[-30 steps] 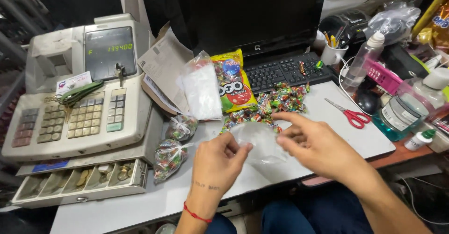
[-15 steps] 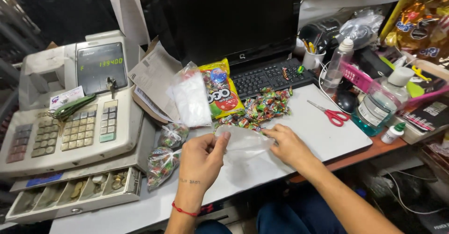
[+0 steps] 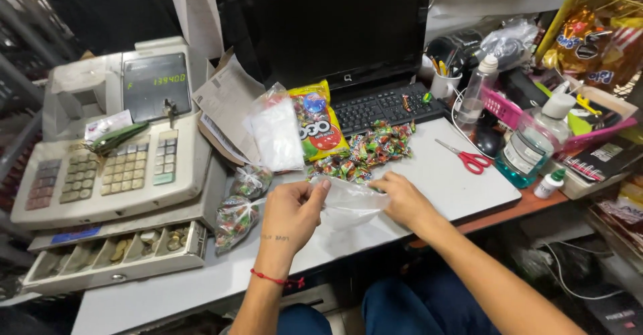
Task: Bagging small individual candies into small plastic bags at a checkout counter.
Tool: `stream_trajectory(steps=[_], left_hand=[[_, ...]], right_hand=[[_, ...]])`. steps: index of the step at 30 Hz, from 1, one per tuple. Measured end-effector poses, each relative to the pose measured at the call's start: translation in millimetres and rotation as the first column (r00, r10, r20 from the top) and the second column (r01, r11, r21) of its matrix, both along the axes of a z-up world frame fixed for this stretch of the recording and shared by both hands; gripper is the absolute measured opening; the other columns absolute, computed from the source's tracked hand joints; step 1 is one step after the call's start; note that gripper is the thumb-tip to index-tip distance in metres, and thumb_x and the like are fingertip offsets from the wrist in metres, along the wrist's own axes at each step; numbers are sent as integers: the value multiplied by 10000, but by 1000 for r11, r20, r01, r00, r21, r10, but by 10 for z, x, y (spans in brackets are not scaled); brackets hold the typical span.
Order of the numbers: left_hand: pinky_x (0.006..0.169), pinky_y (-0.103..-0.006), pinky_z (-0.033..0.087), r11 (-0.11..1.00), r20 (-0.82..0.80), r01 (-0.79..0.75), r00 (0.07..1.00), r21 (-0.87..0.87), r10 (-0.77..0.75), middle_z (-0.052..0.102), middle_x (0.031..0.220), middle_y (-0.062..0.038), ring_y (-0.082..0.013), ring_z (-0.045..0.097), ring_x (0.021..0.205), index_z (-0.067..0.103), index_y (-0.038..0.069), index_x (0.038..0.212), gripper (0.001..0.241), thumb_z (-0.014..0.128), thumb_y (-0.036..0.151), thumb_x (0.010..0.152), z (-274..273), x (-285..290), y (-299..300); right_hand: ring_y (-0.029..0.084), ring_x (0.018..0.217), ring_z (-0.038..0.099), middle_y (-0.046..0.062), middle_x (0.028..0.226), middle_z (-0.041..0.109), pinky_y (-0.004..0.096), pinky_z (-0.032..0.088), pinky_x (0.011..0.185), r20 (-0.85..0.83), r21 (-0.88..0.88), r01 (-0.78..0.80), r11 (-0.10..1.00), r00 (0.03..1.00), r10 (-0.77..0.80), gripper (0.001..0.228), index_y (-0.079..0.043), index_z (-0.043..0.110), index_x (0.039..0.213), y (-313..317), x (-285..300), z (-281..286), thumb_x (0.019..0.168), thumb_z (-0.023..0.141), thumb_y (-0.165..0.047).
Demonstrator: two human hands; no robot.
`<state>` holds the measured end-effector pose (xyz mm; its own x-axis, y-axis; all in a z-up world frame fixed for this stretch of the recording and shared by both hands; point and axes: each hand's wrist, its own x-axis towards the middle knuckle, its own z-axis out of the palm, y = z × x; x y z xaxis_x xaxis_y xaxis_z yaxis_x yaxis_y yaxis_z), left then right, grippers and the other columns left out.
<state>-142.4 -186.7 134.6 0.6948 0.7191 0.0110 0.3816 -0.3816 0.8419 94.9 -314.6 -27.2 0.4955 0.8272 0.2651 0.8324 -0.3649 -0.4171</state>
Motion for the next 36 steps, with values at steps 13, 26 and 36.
stream_trajectory(steps=[13,26,36], left_hand=[[609,-281,498,989,-26,95,995,-114,-98,617,465,-80,-235,635,554,691,92,612,436,644,397,920,89,-10,-53],[850,-408,566,962,-116,239,968,132,-224,720,830,-96,-327,722,958,744,136,831,99,718,116,737,-108,134,357],[1025,-453,537,921,-172,359,927,153,-333,745,1165,-124,-366,673,1167,797,199,1113,472,587,30,727,-22,71,343]], right_hand=[[284,892,737,218,983,724,438,643,826,-573,595,-128,794,625,530,290,44,599,1260,-193,-697,1599,986,520,-8],[278,1018,770,71,993,825,383,601,898,-87,-362,-138,922,990,114,221,-161,790,1071,77,-709,1987,870,709,-118],[357,1010,760,174,1007,807,419,606,885,-131,-304,-188,934,979,154,330,-92,729,1174,92,-808,2102,850,698,-36]])
